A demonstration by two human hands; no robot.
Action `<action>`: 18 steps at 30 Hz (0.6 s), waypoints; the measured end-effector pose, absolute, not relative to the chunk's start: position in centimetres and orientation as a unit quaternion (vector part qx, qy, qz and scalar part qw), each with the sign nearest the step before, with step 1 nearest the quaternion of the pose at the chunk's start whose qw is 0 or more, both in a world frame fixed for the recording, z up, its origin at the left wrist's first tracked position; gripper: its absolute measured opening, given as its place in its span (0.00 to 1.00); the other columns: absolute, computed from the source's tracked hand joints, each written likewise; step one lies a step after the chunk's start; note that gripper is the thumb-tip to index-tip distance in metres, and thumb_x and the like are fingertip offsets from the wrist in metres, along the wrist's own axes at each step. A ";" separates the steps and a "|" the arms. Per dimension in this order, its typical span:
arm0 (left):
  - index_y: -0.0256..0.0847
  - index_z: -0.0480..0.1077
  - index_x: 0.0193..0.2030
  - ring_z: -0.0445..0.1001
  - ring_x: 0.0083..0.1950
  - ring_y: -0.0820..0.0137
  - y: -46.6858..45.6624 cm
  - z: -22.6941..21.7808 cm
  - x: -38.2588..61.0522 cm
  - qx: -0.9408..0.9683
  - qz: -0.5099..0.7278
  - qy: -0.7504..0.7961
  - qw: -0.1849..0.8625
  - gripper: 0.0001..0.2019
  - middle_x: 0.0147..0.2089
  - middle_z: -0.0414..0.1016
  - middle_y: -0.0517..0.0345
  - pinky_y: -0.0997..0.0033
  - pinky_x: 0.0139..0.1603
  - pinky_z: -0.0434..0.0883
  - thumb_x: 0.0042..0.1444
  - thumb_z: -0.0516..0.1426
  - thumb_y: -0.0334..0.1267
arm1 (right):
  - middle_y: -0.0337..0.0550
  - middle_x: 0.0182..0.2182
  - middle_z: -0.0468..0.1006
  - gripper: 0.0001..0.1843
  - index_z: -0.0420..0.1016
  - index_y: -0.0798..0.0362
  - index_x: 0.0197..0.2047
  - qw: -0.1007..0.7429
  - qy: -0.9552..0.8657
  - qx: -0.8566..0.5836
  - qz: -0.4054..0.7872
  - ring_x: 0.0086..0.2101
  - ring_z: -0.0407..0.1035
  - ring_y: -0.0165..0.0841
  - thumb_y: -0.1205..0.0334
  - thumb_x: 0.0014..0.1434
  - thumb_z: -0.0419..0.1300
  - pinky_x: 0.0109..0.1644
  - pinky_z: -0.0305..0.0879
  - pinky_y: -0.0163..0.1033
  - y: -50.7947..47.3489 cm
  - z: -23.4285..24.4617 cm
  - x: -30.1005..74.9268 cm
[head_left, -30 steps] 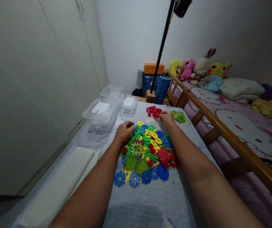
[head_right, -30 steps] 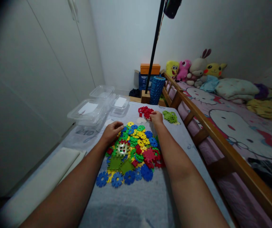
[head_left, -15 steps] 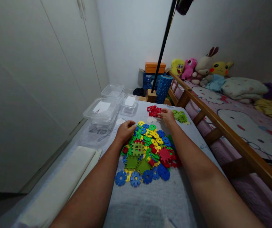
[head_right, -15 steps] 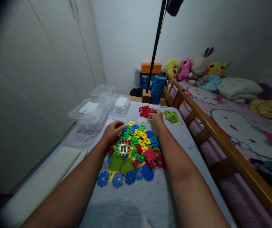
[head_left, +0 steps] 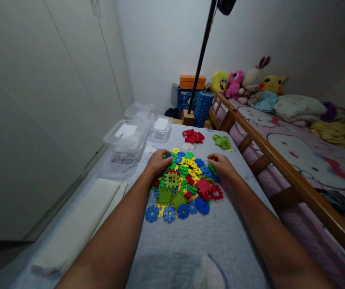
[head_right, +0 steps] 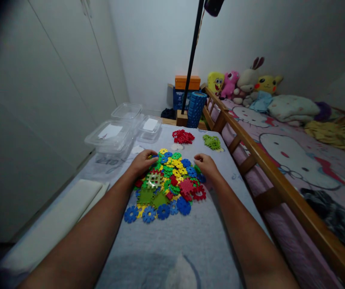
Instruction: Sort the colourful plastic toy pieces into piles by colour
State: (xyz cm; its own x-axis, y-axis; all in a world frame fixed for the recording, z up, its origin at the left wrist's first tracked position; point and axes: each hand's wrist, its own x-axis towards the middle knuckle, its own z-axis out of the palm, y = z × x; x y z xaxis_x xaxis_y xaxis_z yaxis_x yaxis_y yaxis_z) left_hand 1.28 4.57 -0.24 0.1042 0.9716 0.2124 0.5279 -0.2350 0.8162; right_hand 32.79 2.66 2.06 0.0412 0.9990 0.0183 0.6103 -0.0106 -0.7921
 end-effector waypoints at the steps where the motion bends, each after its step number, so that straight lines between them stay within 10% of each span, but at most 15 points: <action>1: 0.42 0.79 0.40 0.77 0.50 0.57 4.5 -0.2 1.3 0.695 0.377 0.544 0.281 0.14 0.45 0.82 0.51 0.57 0.58 0.72 0.49 0.61 0.45 | 0.43 0.35 0.81 0.14 0.79 0.54 0.41 0.311 -0.635 -0.643 0.295 0.35 0.73 0.35 0.59 0.51 0.61 0.42 0.69 0.39 2.4 1.9 32.5; 18: 0.40 0.79 0.42 0.79 0.42 0.60 3.7 0.1 1.4 0.652 0.403 0.535 0.356 0.19 0.39 0.83 0.53 0.61 0.47 0.75 0.49 0.61 0.51 | 0.47 0.48 0.79 0.16 0.78 0.52 0.49 0.348 -0.725 -0.541 0.246 0.47 0.73 0.37 0.60 0.58 0.60 0.56 0.68 0.43 0.7 0.8 28.4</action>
